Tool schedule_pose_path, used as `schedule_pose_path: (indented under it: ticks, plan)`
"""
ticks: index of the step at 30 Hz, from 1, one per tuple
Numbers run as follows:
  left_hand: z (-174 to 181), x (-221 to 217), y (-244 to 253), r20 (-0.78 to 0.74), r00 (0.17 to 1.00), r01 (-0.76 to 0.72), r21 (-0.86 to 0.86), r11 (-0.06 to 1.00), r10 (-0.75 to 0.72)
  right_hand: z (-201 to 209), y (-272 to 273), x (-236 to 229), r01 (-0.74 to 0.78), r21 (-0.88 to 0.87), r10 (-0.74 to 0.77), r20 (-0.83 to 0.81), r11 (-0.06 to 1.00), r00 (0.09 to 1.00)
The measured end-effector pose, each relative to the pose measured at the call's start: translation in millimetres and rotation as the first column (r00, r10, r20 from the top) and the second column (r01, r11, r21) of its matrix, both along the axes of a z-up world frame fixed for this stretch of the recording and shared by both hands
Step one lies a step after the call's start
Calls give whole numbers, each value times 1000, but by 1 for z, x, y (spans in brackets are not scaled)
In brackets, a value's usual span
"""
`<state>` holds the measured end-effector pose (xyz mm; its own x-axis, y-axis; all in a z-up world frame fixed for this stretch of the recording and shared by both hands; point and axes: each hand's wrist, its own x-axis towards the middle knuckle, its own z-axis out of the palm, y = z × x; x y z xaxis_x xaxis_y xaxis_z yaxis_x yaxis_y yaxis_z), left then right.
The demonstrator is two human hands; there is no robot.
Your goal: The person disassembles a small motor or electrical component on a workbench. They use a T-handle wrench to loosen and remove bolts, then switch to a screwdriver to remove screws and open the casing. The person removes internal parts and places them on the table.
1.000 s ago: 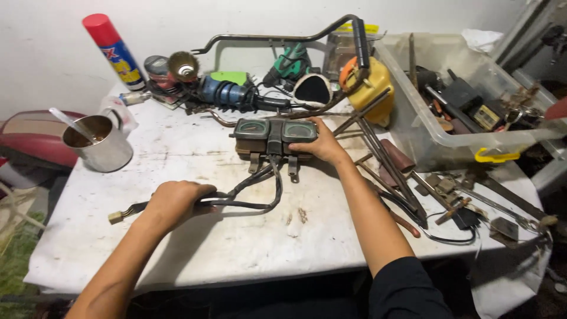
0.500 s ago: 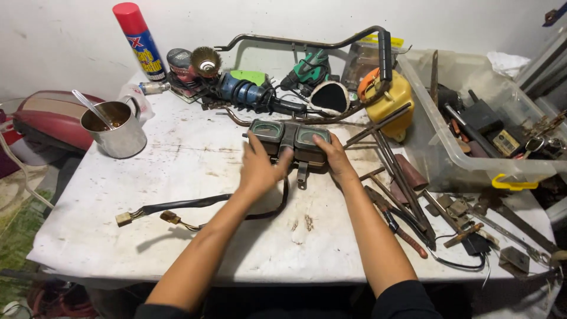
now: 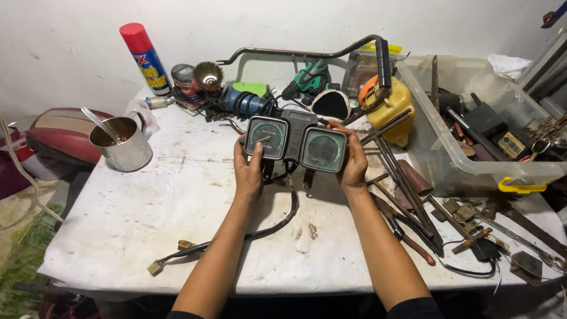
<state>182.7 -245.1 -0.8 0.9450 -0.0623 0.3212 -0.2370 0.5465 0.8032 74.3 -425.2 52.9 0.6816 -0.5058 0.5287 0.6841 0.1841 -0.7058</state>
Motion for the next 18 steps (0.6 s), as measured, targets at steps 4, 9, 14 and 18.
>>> schedule_pose_path:
  ticks: [4, 9, 14, 18]
  plan:
    - [14, -26, 11, 73, 997, 40, -15, 999, -39, -13, -6, 7, 62, -23, -60, 71, 998, 996]
    - [-6, -16, 10, 99, 994, 67, -148, 987, -52, -13, -5, 14, 89, -46, -83, 109, 995, 991]
    - [-15, -10, 6, 80, 996, 67, -220, 973, -50, -24, -15, 30, 87, 0, -86, 116, 996, 989]
    - [-15, -11, 3, 33, 999, 37, -261, 965, -29, -31, -21, 37, 93, -3, -93, 57, 996, 994]
